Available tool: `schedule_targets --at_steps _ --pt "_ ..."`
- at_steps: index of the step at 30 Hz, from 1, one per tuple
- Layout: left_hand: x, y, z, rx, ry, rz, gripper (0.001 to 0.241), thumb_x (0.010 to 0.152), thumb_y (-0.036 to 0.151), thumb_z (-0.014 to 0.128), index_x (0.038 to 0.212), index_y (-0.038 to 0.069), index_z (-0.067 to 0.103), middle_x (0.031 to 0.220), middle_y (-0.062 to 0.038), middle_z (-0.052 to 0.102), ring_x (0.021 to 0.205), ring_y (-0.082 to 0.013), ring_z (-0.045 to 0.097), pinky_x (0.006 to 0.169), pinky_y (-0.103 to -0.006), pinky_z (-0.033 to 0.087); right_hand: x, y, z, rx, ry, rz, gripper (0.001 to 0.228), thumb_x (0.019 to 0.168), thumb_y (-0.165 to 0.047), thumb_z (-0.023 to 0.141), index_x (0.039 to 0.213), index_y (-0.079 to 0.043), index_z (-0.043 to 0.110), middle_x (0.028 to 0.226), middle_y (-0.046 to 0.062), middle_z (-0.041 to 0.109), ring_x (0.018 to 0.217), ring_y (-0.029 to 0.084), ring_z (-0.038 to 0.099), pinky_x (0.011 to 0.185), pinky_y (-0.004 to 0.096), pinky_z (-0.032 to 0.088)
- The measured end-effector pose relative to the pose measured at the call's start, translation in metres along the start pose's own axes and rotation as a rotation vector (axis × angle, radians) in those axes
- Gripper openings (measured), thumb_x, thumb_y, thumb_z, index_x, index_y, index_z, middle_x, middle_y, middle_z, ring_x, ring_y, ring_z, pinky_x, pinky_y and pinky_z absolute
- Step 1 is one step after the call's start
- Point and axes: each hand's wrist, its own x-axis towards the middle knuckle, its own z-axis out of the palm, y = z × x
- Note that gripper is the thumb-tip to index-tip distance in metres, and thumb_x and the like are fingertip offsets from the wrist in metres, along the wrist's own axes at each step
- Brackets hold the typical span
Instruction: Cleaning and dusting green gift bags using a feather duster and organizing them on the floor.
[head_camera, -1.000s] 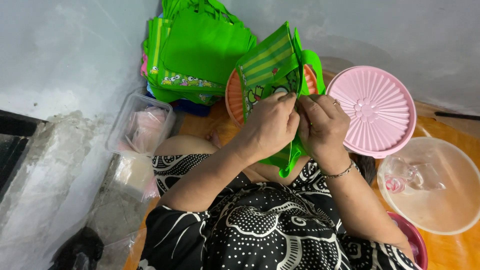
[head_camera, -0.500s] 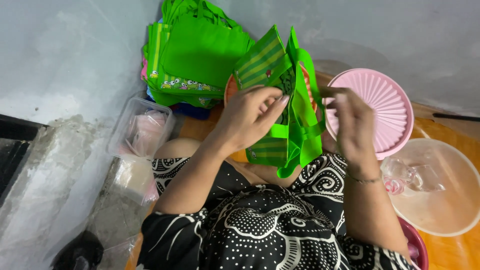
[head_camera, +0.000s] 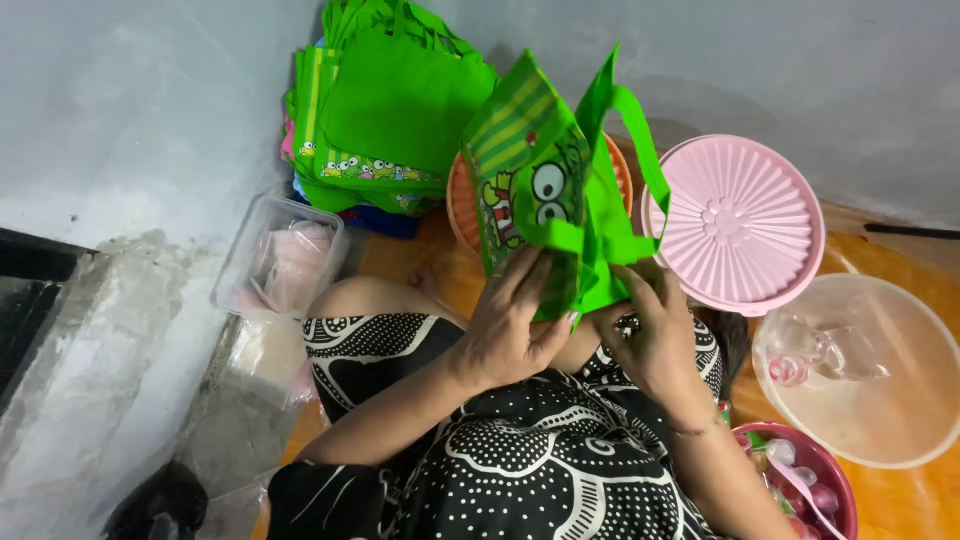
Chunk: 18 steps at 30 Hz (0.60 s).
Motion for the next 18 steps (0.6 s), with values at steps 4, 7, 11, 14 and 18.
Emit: schedule_targets --at_steps 4,7,11,14,18 --pt "0.011 -0.001 0.004 -0.067 0.11 0.054 0.025 0.084 0.011 0.045 0.1 -0.004 0.055 0.103 -0.025 0.052 0.089 -0.0411 0.056 0.068 -0.0436 0.049 0.006 0.027 0.008 -0.077 0.236 -0.104 0.004 0.076 -0.003 0.062 0.08 -0.003 0.061 0.081 0.011 0.056 0.067 0.03 0.056 0.061 0.036 0.045" --pt "0.011 -0.018 0.002 -0.017 0.224 -0.024 0.018 0.082 0.012 0.048 0.086 -0.001 0.061 0.073 -0.015 0.058 0.058 -0.0313 0.057 0.048 -0.0361 0.046 0.02 0.047 -0.001 0.088 0.299 -0.055 0.012 0.086 -0.006 0.064 0.075 -0.002 0.06 0.066 0.009 0.053 0.056 0.026 0.051 0.055 0.034 0.04" --pt "0.039 0.002 -0.029 0.057 0.332 -0.025 0.016 0.083 0.01 0.049 0.07 0.003 0.055 0.06 -0.008 0.051 0.051 -0.027 0.053 0.042 -0.0305 0.042 0.037 0.039 -0.011 0.144 0.397 -0.056 0.015 0.089 -0.001 0.064 0.076 0.001 0.058 0.064 0.011 0.048 0.053 0.024 0.047 0.047 0.03 0.038" --pt "0.038 0.002 -0.025 0.072 0.415 -0.01 0.015 0.08 0.007 0.053 0.066 0.0 0.054 0.059 -0.01 0.05 0.049 -0.0281 0.052 0.04 -0.03 0.039 0.024 0.018 -0.009 0.056 0.525 -0.07 0.026 0.088 -0.005 0.064 0.103 0.008 0.047 0.087 0.018 0.043 0.062 0.026 0.048 0.046 0.03 0.041" --pt "0.029 -0.013 -0.006 0.01 0.431 0.012 0.014 0.076 0.007 0.057 0.064 0.002 0.051 0.061 -0.008 0.051 0.048 -0.0234 0.05 0.039 -0.028 0.038 -0.005 -0.018 0.01 -0.033 0.438 -0.21 0.017 0.077 -0.012 0.063 0.085 0.001 0.055 0.076 0.011 0.049 0.062 0.025 0.05 0.054 0.032 0.041"
